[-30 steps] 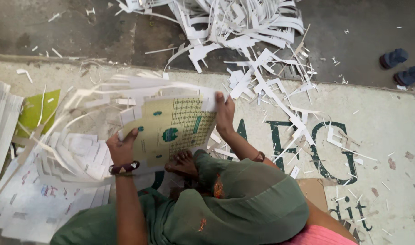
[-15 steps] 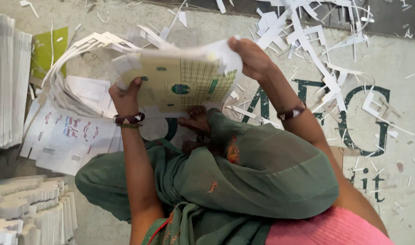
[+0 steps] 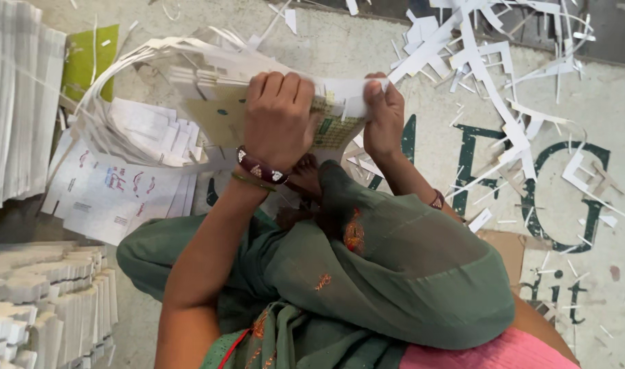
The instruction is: The person sits on the floor and tears waste paper cutouts away from printed box blanks, working each sheet by hand. The separated sheets are stacked into piles beside them as the work continues.
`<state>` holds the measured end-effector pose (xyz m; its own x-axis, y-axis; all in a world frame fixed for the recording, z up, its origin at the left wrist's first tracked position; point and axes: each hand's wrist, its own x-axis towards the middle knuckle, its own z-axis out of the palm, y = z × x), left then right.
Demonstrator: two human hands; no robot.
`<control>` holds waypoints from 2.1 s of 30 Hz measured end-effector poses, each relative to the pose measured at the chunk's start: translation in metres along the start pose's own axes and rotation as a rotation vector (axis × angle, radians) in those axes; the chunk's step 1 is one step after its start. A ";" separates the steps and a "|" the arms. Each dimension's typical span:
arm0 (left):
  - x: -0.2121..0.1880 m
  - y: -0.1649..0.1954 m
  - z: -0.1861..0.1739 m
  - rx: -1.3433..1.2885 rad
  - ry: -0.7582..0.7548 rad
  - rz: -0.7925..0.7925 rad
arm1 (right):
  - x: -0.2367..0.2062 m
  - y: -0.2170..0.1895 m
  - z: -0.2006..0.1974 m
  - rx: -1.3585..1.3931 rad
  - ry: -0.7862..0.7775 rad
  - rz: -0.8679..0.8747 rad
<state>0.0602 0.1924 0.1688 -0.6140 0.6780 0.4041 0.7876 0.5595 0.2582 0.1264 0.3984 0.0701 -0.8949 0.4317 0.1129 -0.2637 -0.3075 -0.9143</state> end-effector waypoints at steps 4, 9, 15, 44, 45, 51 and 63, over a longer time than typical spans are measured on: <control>0.012 0.010 -0.007 0.106 -0.533 -0.140 | -0.006 -0.004 0.008 -0.034 -0.027 -0.037; 0.012 0.002 0.002 -0.131 -0.695 -0.059 | -0.005 -0.004 0.004 0.155 0.017 0.123; -0.015 -0.051 0.011 -0.597 -0.840 0.145 | -0.022 -0.014 0.021 -0.247 -0.271 0.104; -0.028 -0.047 0.066 -1.131 -0.643 -0.178 | -0.029 0.011 0.012 -0.264 -0.134 -0.043; -0.027 -0.048 0.067 -1.139 -0.652 -0.161 | -0.029 0.013 0.011 -0.222 -0.108 -0.041; -0.033 -0.045 0.069 -1.342 -0.739 -0.241 | -0.027 0.018 0.000 -0.151 -0.028 0.055; -0.063 -0.062 0.054 -1.319 -0.960 -0.383 | 0.012 0.025 -0.013 -0.047 -0.494 1.021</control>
<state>0.0478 0.1407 0.0804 -0.1821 0.9110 -0.3700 -0.2102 0.3316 0.9197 0.1136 0.4074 0.0436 -0.7304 -0.3879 -0.5621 0.6753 -0.2870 -0.6794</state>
